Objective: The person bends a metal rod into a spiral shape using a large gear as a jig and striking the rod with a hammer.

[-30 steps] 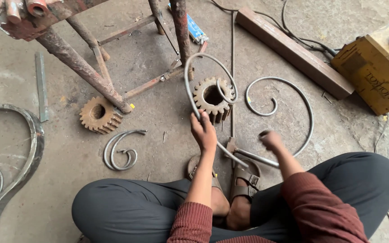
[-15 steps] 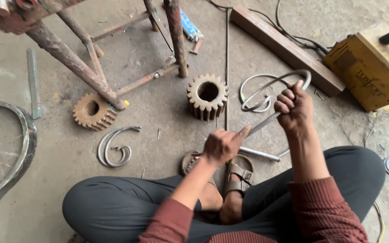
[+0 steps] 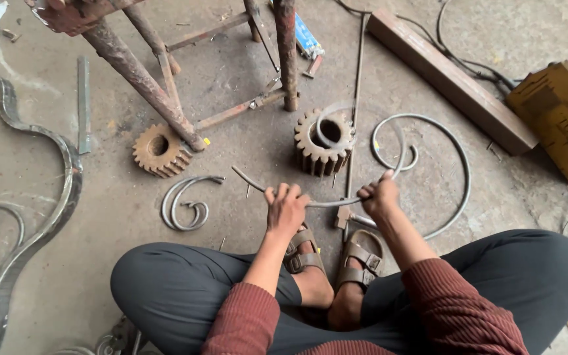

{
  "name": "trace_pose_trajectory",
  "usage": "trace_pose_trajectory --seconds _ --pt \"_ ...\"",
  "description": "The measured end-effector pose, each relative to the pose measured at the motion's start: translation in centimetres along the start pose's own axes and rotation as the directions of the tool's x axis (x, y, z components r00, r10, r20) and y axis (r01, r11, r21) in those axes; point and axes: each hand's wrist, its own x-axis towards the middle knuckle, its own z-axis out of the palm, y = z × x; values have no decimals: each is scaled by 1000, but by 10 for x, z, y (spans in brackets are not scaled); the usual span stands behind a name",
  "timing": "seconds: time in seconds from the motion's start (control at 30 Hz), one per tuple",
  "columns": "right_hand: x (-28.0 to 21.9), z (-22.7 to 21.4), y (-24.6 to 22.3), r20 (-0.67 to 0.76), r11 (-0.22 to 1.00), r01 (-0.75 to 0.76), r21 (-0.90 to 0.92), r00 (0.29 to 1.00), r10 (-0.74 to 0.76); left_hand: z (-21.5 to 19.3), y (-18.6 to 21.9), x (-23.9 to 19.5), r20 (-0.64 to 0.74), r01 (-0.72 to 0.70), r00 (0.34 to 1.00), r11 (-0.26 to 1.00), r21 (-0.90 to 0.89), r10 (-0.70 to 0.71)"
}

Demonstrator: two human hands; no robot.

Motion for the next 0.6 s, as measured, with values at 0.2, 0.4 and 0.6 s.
trace_pose_trajectory --seconds 0.2,0.4,0.6 --pt "19 -33 78 -161 998 -52 42 985 58 70 -9 -17 -445 618 574 720 -317 -688" --pt "-25 -11 95 -37 998 -56 -5 998 56 134 20 -3 822 19 431 -906 -422 -373" --pt "-38 -37 12 200 -36 222 -974 930 308 127 1 33 686 -258 463 -826 -501 -561"
